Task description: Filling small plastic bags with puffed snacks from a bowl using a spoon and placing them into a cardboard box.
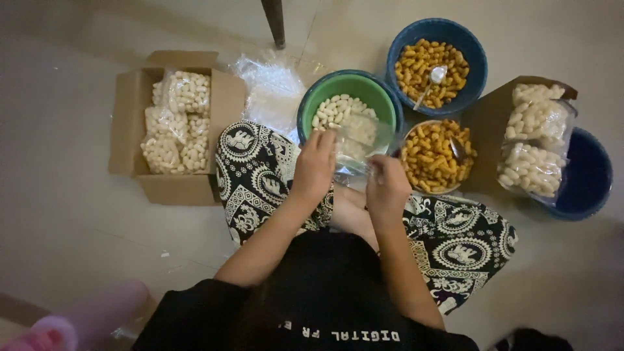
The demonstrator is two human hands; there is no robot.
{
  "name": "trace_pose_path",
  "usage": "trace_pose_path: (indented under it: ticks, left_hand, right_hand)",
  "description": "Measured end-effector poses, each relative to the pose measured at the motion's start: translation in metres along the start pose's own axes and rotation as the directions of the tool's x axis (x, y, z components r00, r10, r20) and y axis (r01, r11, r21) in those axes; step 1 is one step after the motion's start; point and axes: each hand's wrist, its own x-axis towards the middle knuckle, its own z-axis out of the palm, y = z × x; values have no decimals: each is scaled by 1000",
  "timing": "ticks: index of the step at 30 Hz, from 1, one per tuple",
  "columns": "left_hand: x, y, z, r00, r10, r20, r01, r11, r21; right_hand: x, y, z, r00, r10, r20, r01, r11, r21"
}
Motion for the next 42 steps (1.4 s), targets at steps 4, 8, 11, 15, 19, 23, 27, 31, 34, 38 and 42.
trace_pose_path:
  ticks: [4,8,11,15,19,23,27,31,34,38,42]
  left_hand:
    - [11,-44,29,994,99,-51,-97,994,52]
    - [17,-53,31,992,100,-80,-108,990,-96]
    - [20,-50,17,995,-31,93,64,926,-371]
    - [8,-26,1,920,25,391,278,660,-698]
    - [3,-52,11,792,273,546,300,605,-738]
    - [-1,-48,8,546,463,698,304,666,-681]
    - [14,-50,3,371,414,831,76,879,-471]
    - [18,-27,-18,208,449,869,43,884,-466]
    - [15,-26,-23,116,501,857,123,849,-513]
    - [9,-33,-19,150,709,689,235,652,-721]
    - [4,-43,-15,133,684,718,163,699,-696]
  right_hand:
    - [4,-22,-8,947,264,182,-318,848,425]
    - [5,-16,-5,714,524,465,-653,256,713]
    - [2,5,-5,657,470,590,-639,-69,766]
    - [9,20,-2,655,372,658,-618,-238,749]
    - [0,43,11,689,452,566,-640,13,768]
    - [6,24,-4,585,290,757,-749,-164,642]
    - [-10,56,-5,524,125,842,-813,-219,539]
    - [-22,72,-11,566,-71,821,-814,-207,543]
    - [-22,76,-21,566,-182,804,-823,-67,564]
    - [-12,48,-29,525,-257,811,-835,28,549]
    - [-7,34,-31,439,-329,836,-853,142,503]
